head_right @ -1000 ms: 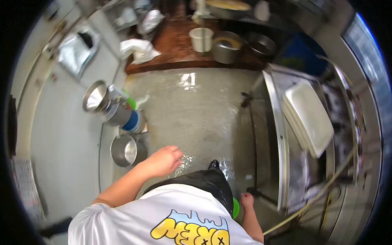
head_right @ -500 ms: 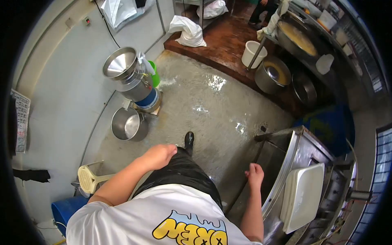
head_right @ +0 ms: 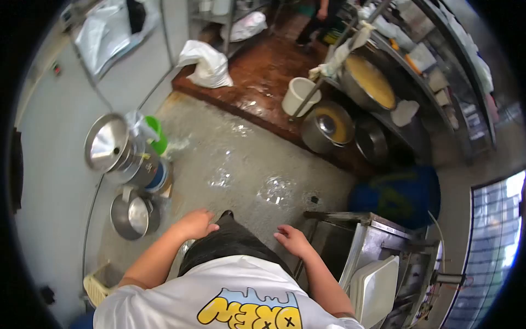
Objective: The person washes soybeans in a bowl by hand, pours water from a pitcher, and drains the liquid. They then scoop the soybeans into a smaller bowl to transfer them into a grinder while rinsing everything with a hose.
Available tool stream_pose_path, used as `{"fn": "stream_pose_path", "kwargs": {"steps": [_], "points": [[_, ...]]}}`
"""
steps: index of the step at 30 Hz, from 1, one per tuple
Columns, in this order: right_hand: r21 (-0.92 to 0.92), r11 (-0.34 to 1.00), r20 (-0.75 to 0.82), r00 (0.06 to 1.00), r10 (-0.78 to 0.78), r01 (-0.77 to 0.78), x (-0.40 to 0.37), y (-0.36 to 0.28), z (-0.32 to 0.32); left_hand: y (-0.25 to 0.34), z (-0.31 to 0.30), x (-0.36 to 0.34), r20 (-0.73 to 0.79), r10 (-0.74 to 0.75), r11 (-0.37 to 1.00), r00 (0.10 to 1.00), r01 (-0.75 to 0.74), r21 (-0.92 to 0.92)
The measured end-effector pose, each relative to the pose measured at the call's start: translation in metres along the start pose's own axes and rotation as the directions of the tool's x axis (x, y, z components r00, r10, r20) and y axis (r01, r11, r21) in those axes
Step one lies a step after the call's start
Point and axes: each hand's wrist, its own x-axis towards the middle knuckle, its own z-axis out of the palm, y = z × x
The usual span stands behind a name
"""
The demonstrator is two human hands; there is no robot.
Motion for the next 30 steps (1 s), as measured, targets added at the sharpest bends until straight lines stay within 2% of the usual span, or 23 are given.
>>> {"fn": "stream_pose_path", "kwargs": {"steps": [1,2,3,4,5,6,7,8,9,11,13,15,16,17,19,20,22,23,25,26,28,30], "points": [[0.011,1.0,-0.035,0.999,0.024,-0.024,0.013,0.005,-0.013,-0.012,-0.002,0.018,-0.069,0.071,0.997,0.995,-0.072,-0.008],[0.084,0.991,-0.068,0.991,0.112,-0.106,0.023,0.01,-0.024,-0.018,-0.009,0.032,-0.129,0.143,0.989,0.981,-0.145,-0.012],[0.173,0.966,-0.093,0.974,0.208,-0.19,0.031,0.018,-0.03,-0.023,-0.016,0.046,-0.094,0.188,0.982,0.978,-0.188,0.009],[0.507,0.846,-0.142,0.953,0.268,-0.163,0.039,0.03,-0.029,-0.023,-0.03,0.057,-0.122,0.179,0.984,0.976,-0.178,0.021],[0.55,0.819,-0.176,0.936,0.306,-0.164,0.036,0.017,-0.038,-0.017,-0.045,0.073,-0.158,0.173,0.985,0.972,-0.169,0.039],[0.595,0.789,-0.204,0.92,0.334,-0.155,0.03,-0.007,-0.052,-0.007,-0.055,0.087,-0.126,0.222,0.974,0.967,-0.213,0.079],[0.635,0.759,-0.226,0.906,0.358,-0.141,0.028,-0.019,-0.06,0.002,-0.06,0.098,-0.266,0.218,0.975,0.939,-0.222,0.015],[0.499,0.861,-0.313,0.906,0.286,-0.1,0.033,-0.007,-0.057,0.013,-0.067,0.111,-0.404,0.194,0.97,0.894,-0.236,-0.056],[0.523,0.847,-0.33,0.893,0.305,-0.095,0.04,0.003,-0.057,0.023,-0.074,0.124,-0.387,0.226,0.966,0.894,-0.258,-0.031],[0.352,0.927,-0.244,0.944,0.222,-0.127,0.057,0.022,-0.064,0.046,-0.083,0.148,-0.433,0.214,0.953,0.876,-0.284,-0.104],[0.387,0.915,-0.207,0.956,0.208,-0.116,0.072,0.037,-0.074,0.073,-0.09,0.174,-0.445,0.212,0.955,0.87,-0.281,-0.094],[0.251,0.967,-0.325,0.944,0.052,0.033,0.089,0.05,-0.09,0.096,-0.094,0.205,-0.458,0.252,0.944,0.853,-0.321,-0.079],[0.304,0.952,-0.305,0.945,0.118,-0.021,0.095,0.053,-0.105,0.111,-0.099,0.22,-0.466,0.256,0.938,0.847,-0.335,-0.094],[0.317,0.948,-0.314,0.942,0.116,-0.011,0.106,0.062,-0.119,0.125,-0.106,0.234,-0.463,0.267,0.938,0.845,-0.338,-0.076],[0.358,0.927,-0.281,0.934,0.22,-0.11,0.131,0.086,-0.15,0.157,-0.125,0.264,-0.347,0.198,0.965,0.917,-0.244,-0.096],[0.367,0.925,-0.289,0.933,0.214,-0.099,0.147,0.103,-0.165,0.174,-0.136,0.28,-0.349,0.205,0.966,0.915,-0.247,-0.08],[0.185,0.979,-0.336,0.93,0.148,-0.089,0.18,0.141,-0.197,0.205,-0.157,0.312,-0.293,0.058,0.996,0.954,-0.076,-0.048],[0.186,0.979,-0.338,0.93,0.145,-0.085,0.195,0.157,-0.219,0.212,-0.16,0.335,-0.296,0.059,0.996,0.953,-0.076,-0.044],[0.186,0.976,-0.384,0.905,0.182,-0.117,0.221,0.183,-0.255,0.218,-0.162,0.378,-0.3,0.388,0.915,0.871,-0.326,0.236],[0.241,0.968,-0.389,0.907,0.16,-0.067,0.231,0.196,-0.275,0.233,-0.166,0.393,-0.292,0.386,0.915,0.875,-0.324,0.24],[0.266,0.963,-0.398,0.905,0.146,-0.039,0.245,0.217,-0.312,0.265,-0.174,0.429,-0.252,0.488,0.864,0.835,-0.423,0.271],[0.25,0.967,-0.399,0.906,0.144,-0.043,0.254,0.227,-0.352,0.301,-0.181,0.47,-0.196,0.462,0.88,0.865,-0.422,0.217]]}}
